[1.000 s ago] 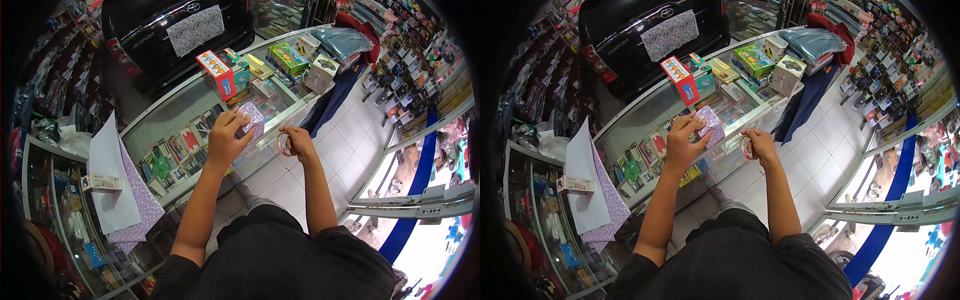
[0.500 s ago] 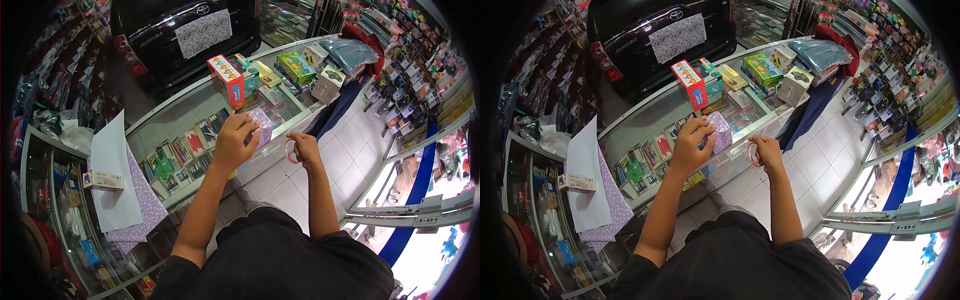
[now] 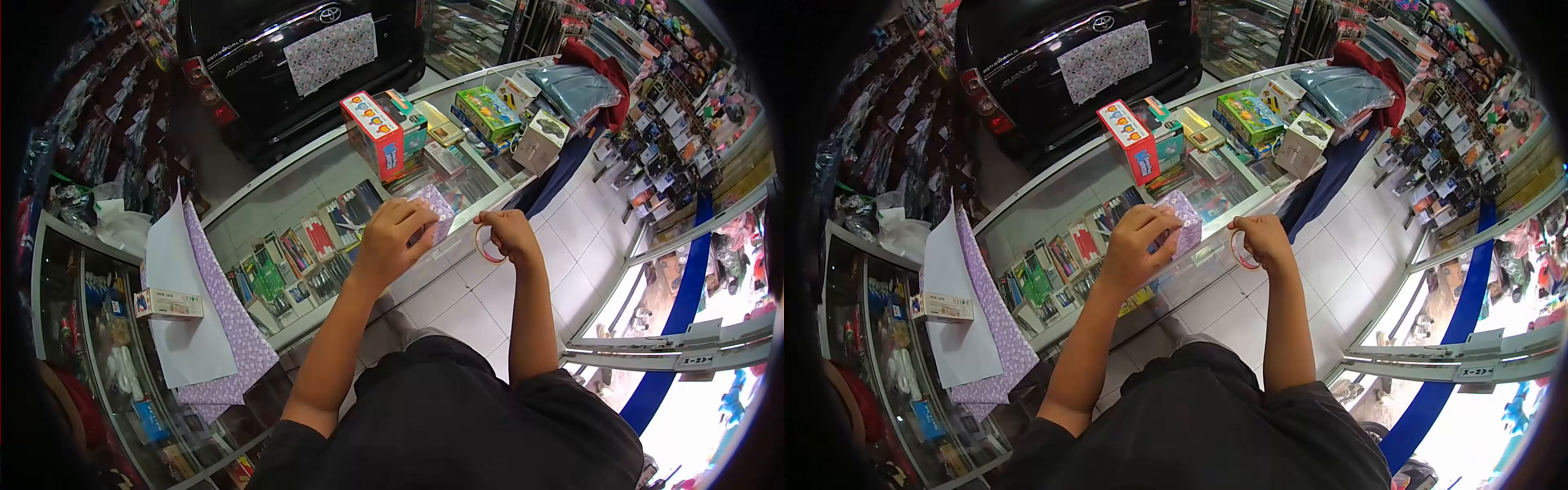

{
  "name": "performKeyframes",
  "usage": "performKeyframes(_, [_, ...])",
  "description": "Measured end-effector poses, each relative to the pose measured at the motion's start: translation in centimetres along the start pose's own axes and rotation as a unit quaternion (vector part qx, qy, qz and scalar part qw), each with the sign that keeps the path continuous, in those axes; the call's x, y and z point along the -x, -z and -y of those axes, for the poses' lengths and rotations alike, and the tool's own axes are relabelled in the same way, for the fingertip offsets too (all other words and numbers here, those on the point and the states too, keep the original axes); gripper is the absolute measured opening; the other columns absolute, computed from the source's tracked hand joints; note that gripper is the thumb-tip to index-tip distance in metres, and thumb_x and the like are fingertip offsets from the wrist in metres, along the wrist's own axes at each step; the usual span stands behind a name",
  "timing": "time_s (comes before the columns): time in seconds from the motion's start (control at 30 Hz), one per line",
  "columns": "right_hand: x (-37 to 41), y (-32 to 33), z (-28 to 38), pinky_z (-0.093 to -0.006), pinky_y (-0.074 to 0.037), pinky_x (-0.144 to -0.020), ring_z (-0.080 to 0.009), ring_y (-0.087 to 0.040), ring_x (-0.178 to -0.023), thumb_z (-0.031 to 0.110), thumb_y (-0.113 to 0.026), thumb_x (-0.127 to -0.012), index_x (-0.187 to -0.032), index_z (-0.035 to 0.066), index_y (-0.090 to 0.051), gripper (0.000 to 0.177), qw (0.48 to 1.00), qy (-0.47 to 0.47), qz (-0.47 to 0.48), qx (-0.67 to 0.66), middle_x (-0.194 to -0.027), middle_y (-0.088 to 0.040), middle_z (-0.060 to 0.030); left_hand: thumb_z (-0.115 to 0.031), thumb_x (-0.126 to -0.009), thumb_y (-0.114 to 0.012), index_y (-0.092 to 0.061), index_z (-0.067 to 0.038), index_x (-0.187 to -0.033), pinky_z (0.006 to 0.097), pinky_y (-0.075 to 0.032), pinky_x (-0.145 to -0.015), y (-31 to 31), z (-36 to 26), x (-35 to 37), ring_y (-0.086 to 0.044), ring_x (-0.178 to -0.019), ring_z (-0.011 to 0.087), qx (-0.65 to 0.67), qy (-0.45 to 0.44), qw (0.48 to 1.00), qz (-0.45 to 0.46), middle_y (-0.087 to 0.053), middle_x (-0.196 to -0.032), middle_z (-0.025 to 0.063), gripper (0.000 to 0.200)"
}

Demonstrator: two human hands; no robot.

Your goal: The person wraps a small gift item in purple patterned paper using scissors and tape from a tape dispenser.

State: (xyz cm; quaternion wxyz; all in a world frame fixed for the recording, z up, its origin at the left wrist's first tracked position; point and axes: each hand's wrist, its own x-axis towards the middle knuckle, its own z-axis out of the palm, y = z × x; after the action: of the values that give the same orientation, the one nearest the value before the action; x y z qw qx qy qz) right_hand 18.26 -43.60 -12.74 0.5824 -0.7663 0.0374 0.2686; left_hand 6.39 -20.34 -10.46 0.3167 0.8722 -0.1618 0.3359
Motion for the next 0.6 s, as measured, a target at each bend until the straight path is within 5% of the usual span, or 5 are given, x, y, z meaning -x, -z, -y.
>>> performKeyframes(0.1, [-0.1, 0.1, 0.3, -0.0277, -0.018, -0.040, -0.0065, -0.029, -0.037, 0.017, -0.064, -0.091, -0.094, 0.003, -0.078, 0.020, 1.000, -0.008, -0.005, 0.008, -0.047, -0.040, 0.0033, -0.010, -0.082, -0.078, -0.066, -0.005, -0.116, 0.0410, -0.054, -0.092, 0.2, -0.6, -0.1, -0.067, -0.100, 0.0308, 0.032, 0.085, 0.996, 0.016, -0.071, -0.105, 0.0118, 0.036])
performKeyframes(0.37, [-0.6, 0.5, 2.4, -0.0274, -0.017, -0.041, -0.0054, -0.026, -0.039, 0.021, -0.067, -0.091, -0.092, 0.006, -0.079, 0.019, 0.999, -0.029, -0.002, 0.026, -0.048, -0.038, 0.0063, -0.010, -0.082, -0.078, -0.062, -0.006, -0.123, 0.0389, -0.056, -0.084, 0.2, 0.0, -0.1, -0.068, -0.097, 0.0288, 0.031, 0.067, 0.997, 0.026, -0.070, -0.106, 0.0124, 0.044])
performKeyframes(0.6, [2.0, 1.0, 5.8, -0.0227, -0.020, -0.037, -0.0014, -0.031, -0.036, 0.026, -0.065, -0.099, -0.101, 0.002, -0.077, 0.027, 0.994, 0.090, 0.054, 0.036, -0.051, -0.048, 0.0074, -0.011, -0.083, -0.080, -0.062, -0.006, -0.122, 0.0353, -0.057, -0.079, 0.4, -0.2, -0.1, -0.071, -0.095, 0.0232, 0.070, 0.115, 0.990, 0.029, -0.070, -0.107, 0.0119, 0.043])
